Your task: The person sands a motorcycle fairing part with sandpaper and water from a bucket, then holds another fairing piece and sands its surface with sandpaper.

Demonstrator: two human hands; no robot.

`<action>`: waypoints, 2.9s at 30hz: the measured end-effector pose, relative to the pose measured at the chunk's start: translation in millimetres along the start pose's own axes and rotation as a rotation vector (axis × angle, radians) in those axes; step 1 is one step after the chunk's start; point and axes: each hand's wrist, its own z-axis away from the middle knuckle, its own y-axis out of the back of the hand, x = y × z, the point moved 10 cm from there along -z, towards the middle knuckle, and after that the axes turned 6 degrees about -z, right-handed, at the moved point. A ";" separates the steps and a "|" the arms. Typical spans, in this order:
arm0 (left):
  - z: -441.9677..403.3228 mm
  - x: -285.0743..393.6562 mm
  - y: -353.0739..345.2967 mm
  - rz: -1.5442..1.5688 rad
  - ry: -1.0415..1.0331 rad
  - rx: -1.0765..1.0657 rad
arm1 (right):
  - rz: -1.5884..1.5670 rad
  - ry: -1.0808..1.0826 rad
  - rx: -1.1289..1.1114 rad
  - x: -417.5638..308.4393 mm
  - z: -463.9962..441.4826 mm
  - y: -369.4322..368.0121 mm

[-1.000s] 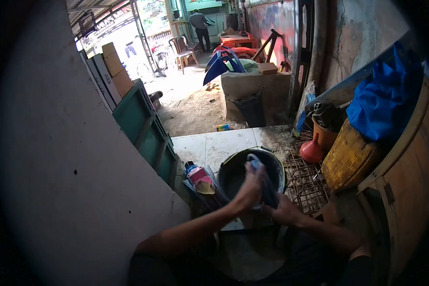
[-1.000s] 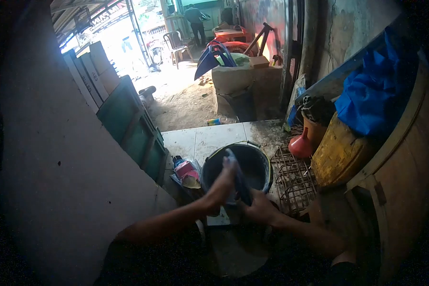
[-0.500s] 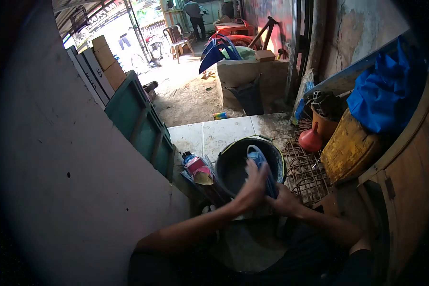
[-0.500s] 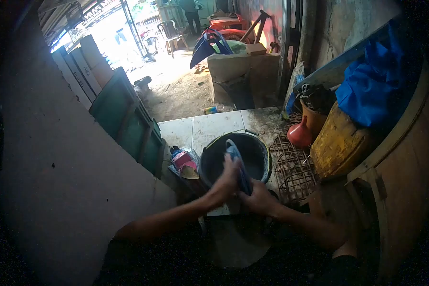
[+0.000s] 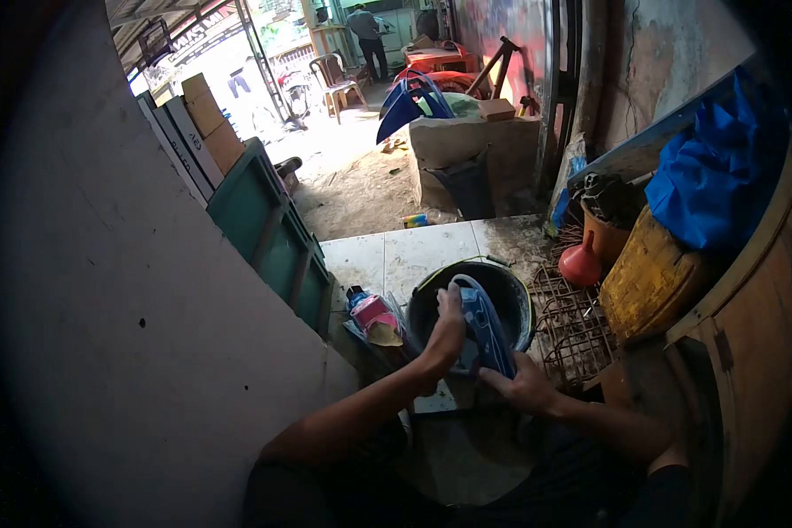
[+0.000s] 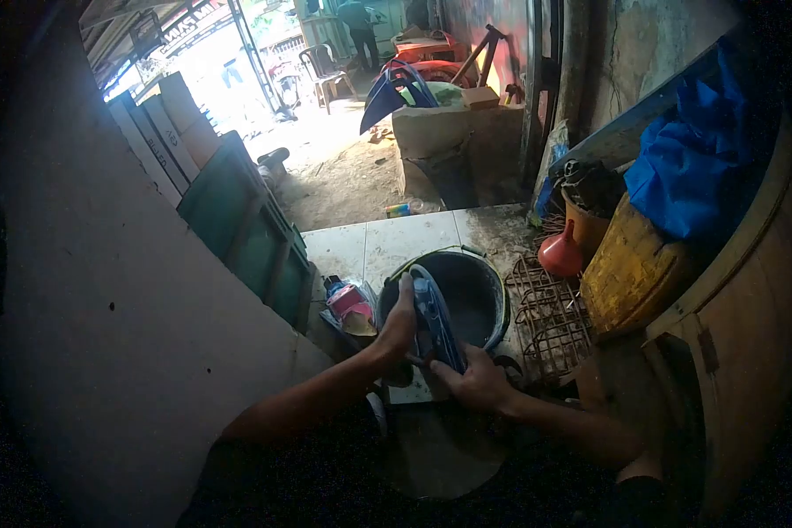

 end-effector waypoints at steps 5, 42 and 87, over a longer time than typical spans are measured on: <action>3.8 3.3 -20.3 -0.583 -0.423 0.156 | -0.230 -0.043 0.109 10.7 -5.2 19.6; -2.7 -35.1 21.9 -0.121 0.059 0.265 | -0.458 -0.072 0.023 16.7 -11.3 10.0; 19.1 35.3 -12.2 -1.161 -0.483 0.219 | -0.505 -0.224 -0.100 46.2 -19.6 -6.7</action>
